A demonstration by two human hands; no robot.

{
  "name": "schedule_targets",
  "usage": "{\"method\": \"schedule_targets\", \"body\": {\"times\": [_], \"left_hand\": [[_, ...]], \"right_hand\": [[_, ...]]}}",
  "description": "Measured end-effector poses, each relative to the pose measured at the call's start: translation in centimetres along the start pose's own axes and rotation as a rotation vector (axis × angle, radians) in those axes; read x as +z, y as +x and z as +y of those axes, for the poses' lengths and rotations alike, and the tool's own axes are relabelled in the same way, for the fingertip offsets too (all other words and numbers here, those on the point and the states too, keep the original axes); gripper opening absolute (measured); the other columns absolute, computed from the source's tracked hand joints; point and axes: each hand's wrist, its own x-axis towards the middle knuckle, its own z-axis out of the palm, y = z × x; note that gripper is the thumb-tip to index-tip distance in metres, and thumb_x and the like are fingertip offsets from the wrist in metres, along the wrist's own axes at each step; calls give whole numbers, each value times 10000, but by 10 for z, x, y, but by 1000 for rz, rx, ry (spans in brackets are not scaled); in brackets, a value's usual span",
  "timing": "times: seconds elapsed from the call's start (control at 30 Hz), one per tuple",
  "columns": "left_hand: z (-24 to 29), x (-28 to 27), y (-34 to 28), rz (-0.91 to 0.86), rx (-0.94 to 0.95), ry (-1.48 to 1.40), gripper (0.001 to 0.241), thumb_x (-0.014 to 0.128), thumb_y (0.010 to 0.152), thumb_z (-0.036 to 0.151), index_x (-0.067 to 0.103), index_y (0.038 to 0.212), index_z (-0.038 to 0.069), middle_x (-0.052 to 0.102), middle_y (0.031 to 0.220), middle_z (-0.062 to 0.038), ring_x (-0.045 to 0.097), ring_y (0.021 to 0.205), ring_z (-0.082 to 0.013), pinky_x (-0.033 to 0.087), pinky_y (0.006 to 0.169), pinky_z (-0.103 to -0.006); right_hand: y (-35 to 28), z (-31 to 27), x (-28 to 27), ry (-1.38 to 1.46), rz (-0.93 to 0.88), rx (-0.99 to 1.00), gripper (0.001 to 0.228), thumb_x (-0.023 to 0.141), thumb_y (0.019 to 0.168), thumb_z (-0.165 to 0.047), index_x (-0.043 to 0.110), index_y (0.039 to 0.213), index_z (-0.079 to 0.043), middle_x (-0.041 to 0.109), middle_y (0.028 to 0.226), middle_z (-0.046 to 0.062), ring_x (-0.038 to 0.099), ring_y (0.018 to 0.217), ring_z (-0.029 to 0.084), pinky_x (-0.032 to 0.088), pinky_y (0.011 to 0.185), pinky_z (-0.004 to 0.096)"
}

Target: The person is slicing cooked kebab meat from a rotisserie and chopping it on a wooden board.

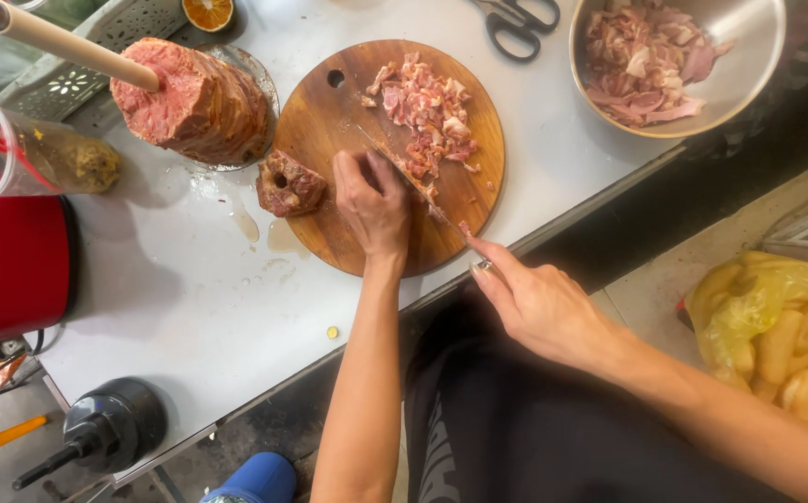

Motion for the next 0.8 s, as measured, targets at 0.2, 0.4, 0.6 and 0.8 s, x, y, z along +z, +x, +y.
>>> {"method": "schedule_targets", "body": {"times": [0.2, 0.4, 0.6, 0.8], "left_hand": [[20, -8, 5, -17, -4, -32, 138, 518, 1038, 140, 508, 922, 65, 504, 817, -116, 593, 750, -375, 497, 667, -430], [12, -8, 6, -12, -15, -23, 142, 527, 1029, 128, 506, 904, 65, 501, 800, -110, 590, 732, -370, 495, 654, -418], [18, -6, 5, -25, 8, -20, 149, 533, 1032, 131, 497, 898, 78, 492, 791, -108, 584, 732, -373, 494, 653, -427], [9, -4, 5, -9, -8, -16, 136, 536, 1015, 105, 499, 886, 81, 500, 786, -99, 589, 719, -358, 499, 645, -410]], "right_hand": [[36, -23, -6, 31, 70, -152, 439, 323, 1041, -391, 453, 1441, -265, 732, 935, 304, 697, 944, 526, 540, 875, 635], [0, -8, 1, 3, -27, 35, 471, 342, 1005, -436, 433, 1456, -333, 744, 1032, 281, 691, 1006, 508, 534, 907, 629], [33, -26, -8, 40, 38, -97, 461, 324, 1039, -381, 446, 1466, -255, 723, 991, 324, 690, 964, 539, 544, 869, 637], [3, -6, -1, -1, -32, 36, 470, 346, 1012, -404, 442, 1459, -293, 735, 1039, 301, 697, 982, 527, 550, 872, 633]]}}
